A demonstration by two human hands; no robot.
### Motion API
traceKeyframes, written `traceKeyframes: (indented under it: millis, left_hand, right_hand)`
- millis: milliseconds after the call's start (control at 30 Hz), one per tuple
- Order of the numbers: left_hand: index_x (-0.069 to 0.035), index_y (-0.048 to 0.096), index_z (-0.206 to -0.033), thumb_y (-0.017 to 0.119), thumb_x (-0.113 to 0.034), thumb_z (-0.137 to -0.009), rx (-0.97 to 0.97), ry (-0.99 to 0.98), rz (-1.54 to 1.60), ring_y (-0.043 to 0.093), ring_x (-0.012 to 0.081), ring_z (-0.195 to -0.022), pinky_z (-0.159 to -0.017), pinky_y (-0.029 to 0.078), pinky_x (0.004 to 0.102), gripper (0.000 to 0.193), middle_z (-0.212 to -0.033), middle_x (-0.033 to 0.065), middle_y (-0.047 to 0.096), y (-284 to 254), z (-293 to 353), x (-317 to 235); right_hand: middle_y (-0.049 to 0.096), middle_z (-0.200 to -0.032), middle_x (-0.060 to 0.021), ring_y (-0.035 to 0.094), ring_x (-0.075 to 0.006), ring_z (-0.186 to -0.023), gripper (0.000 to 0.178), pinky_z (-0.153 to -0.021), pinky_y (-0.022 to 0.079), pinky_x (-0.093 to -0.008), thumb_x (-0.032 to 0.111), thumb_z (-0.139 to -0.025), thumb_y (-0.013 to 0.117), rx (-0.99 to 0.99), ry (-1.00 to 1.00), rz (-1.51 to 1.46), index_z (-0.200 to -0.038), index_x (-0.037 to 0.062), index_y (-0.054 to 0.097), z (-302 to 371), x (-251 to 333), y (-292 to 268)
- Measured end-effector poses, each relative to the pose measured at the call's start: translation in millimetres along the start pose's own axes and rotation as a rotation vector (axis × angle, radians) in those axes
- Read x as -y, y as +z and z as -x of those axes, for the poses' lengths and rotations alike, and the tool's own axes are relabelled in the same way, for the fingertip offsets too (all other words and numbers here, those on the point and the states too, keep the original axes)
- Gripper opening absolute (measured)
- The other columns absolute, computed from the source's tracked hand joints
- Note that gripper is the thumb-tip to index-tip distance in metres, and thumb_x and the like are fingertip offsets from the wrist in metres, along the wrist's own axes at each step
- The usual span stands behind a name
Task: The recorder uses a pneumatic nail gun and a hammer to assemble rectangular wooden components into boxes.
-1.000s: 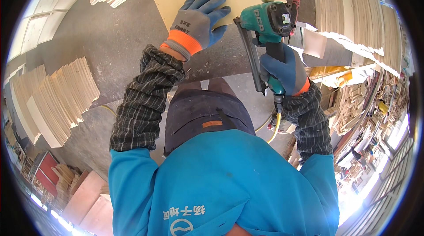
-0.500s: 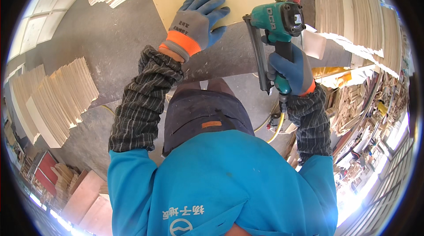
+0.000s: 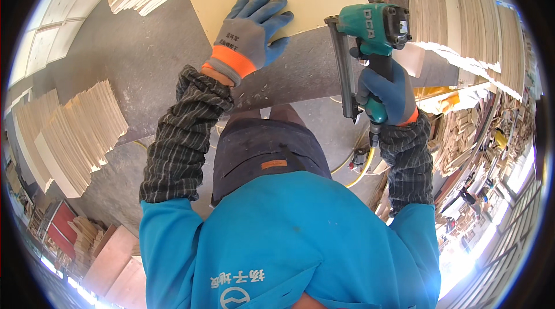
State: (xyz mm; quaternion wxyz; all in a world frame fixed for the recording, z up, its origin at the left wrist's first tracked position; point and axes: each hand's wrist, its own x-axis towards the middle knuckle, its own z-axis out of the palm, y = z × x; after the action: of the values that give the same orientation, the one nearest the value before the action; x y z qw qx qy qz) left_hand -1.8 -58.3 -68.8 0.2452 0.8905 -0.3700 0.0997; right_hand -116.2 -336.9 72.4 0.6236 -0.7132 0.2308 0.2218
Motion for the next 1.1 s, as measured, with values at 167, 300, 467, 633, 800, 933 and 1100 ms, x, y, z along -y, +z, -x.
traceKeyframes:
  millis: [167,300,467,633,800,933,1100]
  left_hand:
    - [-0.019,0.077,-0.13,0.084,-0.03,-0.09,0.004,-0.006,0.022,0.057,0.0319,-0.146,-0.126,0.04,0.0573,0.042,-0.15,0.0039,0.067,-2,0,-1]
    - [-0.019,0.077,-0.129,0.084,-0.03,-0.09,0.009,0.0,0.033,0.056,0.032,-0.146,-0.126,0.039,0.0576,0.042,-0.15,0.0039,0.067,-2,-1,-1]
    - [-0.019,0.077,-0.13,0.084,-0.03,-0.09,0.023,-0.003,0.022,0.056,0.0317,-0.147,-0.126,0.04,0.0576,0.042,-0.151,0.0042,0.066,-4,-2,-2]
    - [-0.019,0.077,-0.13,0.084,-0.03,-0.09,0.019,-0.004,0.027,0.056,0.0317,-0.147,-0.126,0.04,0.0576,0.042,-0.151,0.0043,0.066,-2,-2,-2]
    - [-0.019,0.077,-0.13,0.084,-0.029,-0.09,0.03,-0.004,0.014,0.056,0.0314,-0.147,-0.126,0.04,0.0576,0.042,-0.152,0.0041,0.065,-2,-1,0]
    - [-0.02,0.076,-0.13,0.084,-0.029,-0.09,0.032,-0.006,0.017,0.055,0.0315,-0.147,-0.126,0.04,0.0578,0.042,-0.152,0.004,0.065,-2,0,0]
    - [-0.02,0.076,-0.131,0.084,-0.03,-0.089,0.032,-0.002,0.024,0.054,0.0317,-0.148,-0.126,0.04,0.0579,0.044,-0.153,0.004,0.064,-2,0,1]
  right_hand:
    - [0.064,-0.076,-0.0037,0.062,-0.0126,-0.063,0.054,-0.06,0.051,-0.0299,0.019,-0.092,0.065,-0.017,-0.02,0.077,-0.141,-0.0042,0.063,-1,0,-19]
    - [0.063,-0.075,-0.0038,0.062,-0.0125,-0.063,0.053,-0.059,0.051,-0.0297,0.018,-0.093,0.065,-0.024,-0.022,0.057,-0.14,-0.0052,0.063,-7,-10,-26]
    - [0.062,-0.075,-0.0035,0.061,-0.0125,-0.064,0.053,-0.059,0.051,-0.0299,0.018,-0.093,0.065,-0.029,-0.013,-0.013,-0.14,-0.0058,0.063,-8,-10,-26]
    - [0.061,-0.075,-0.0036,0.061,-0.0129,-0.063,0.053,-0.059,0.051,-0.0298,0.018,-0.093,0.065,-0.009,-0.008,-0.023,-0.141,-0.0055,0.062,-9,-11,-30]
    - [0.061,-0.074,-0.0046,0.061,-0.0137,-0.062,0.053,-0.059,0.051,-0.0304,0.019,-0.093,0.064,-0.047,-0.029,-0.01,-0.14,-0.006,0.063,-7,-10,-36]
    - [0.061,-0.073,-0.0052,0.061,-0.0143,-0.061,0.053,-0.058,0.051,-0.03,0.02,-0.093,0.065,-0.079,-0.042,0.003,-0.139,-0.0069,0.063,-8,-13,-47]
    - [0.061,-0.074,-0.0053,0.061,-0.0147,-0.062,0.054,-0.058,0.051,-0.03,0.02,-0.093,0.065,-0.074,-0.021,-0.036,-0.139,-0.0078,0.062,-13,-19,-51]
